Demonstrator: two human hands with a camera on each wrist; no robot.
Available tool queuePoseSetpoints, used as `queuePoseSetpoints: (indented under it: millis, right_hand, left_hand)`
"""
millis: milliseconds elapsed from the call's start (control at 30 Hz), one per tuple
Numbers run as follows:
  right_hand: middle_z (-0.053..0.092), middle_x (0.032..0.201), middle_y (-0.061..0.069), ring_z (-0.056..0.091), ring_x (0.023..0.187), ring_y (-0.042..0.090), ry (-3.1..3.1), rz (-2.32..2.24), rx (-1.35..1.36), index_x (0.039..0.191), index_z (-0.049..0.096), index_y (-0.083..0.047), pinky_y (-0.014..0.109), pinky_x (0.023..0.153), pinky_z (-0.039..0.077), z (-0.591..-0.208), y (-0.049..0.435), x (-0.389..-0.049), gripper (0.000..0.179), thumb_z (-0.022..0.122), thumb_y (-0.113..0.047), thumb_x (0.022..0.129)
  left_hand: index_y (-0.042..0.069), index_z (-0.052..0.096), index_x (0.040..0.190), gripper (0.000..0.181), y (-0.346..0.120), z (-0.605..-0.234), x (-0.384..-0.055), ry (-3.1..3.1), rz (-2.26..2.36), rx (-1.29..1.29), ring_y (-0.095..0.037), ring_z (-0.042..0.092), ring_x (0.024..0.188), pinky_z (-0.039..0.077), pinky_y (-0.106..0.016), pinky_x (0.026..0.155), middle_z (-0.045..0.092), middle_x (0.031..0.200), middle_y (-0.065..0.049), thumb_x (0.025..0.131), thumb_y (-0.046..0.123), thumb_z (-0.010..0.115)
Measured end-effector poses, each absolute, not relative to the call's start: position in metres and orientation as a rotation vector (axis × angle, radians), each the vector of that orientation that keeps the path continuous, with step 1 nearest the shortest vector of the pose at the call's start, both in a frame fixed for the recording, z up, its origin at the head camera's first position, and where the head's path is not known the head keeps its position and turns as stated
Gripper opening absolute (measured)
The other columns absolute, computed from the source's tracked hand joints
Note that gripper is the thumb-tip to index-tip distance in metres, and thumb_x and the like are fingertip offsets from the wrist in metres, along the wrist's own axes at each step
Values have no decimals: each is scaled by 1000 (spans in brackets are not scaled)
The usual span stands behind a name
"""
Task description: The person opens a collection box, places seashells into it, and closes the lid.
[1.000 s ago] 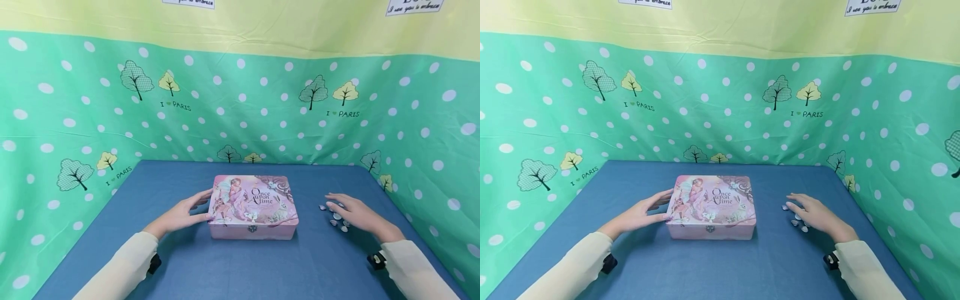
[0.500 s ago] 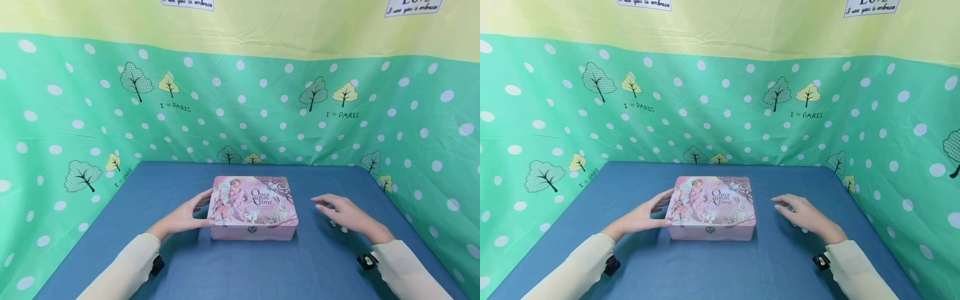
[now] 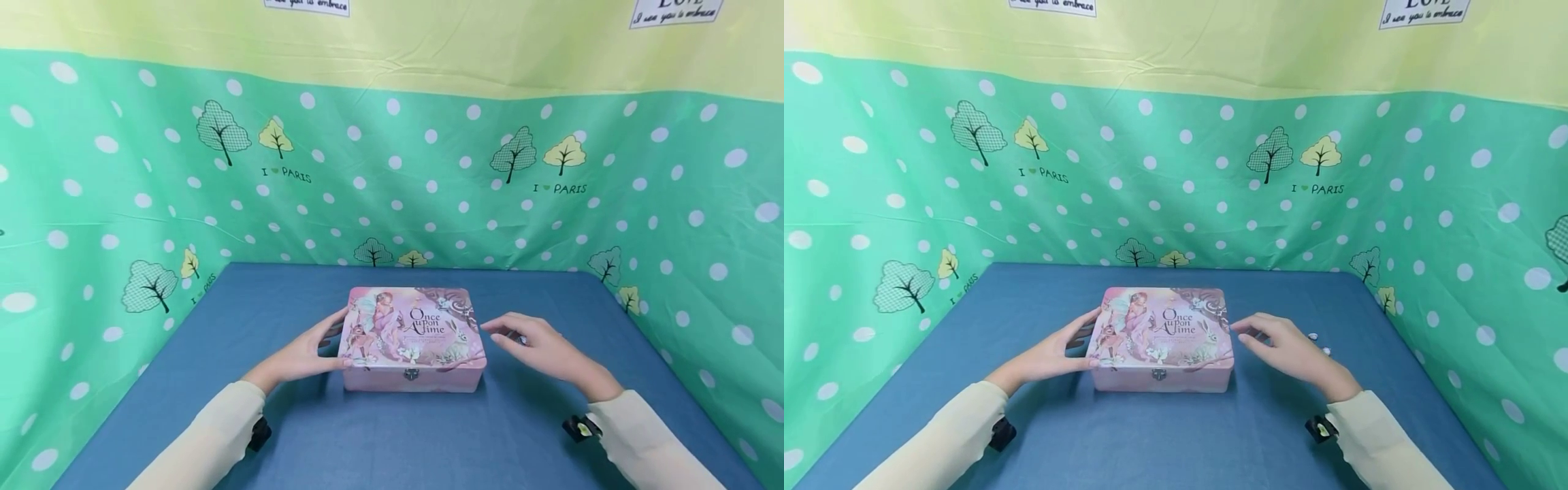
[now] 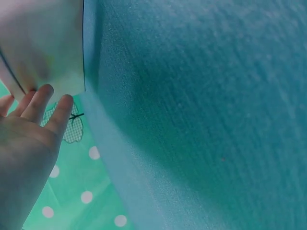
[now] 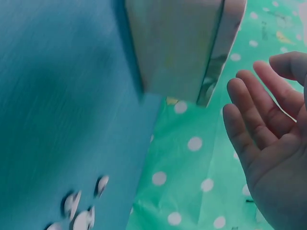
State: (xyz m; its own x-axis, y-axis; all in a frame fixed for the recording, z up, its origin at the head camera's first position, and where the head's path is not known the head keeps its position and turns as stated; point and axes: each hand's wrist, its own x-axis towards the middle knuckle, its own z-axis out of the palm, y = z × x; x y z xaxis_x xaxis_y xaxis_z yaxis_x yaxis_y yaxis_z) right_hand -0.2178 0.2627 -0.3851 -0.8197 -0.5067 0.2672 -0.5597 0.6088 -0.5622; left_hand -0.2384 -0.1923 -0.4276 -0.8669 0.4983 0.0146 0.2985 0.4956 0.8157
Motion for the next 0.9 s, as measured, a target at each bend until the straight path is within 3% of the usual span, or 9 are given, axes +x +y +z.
queuePoseSetpoints:
  millis: [367,733,900]
  right_hand:
    - [71,108,0,66,90,14,-2616,1188,1191,124,69,-8,30,77,54,-383,231,-212,24,62,-10,101]
    - [73,105,-1,61,73,12,-2518,1301,1377,121,72,-10,26,60,51,-392,197,-201,22,61,-13,102]
    - [72,112,1,59,81,7,-2497,1276,1451,121,72,-13,25,64,50,-396,185,-196,22,59,-16,103]
  left_hand:
    - [26,14,163,99,-192,-424,-237,2508,1295,675,-38,31,144,30,-61,109,17,165,-11,88,41,78]
    - [27,12,163,101,-193,-425,-237,2493,1294,664,-37,32,144,30,-59,111,16,165,-10,88,42,78]
    - [27,12,163,102,-193,-424,-238,2498,1282,662,-36,32,144,31,-58,110,16,165,-10,87,43,78]
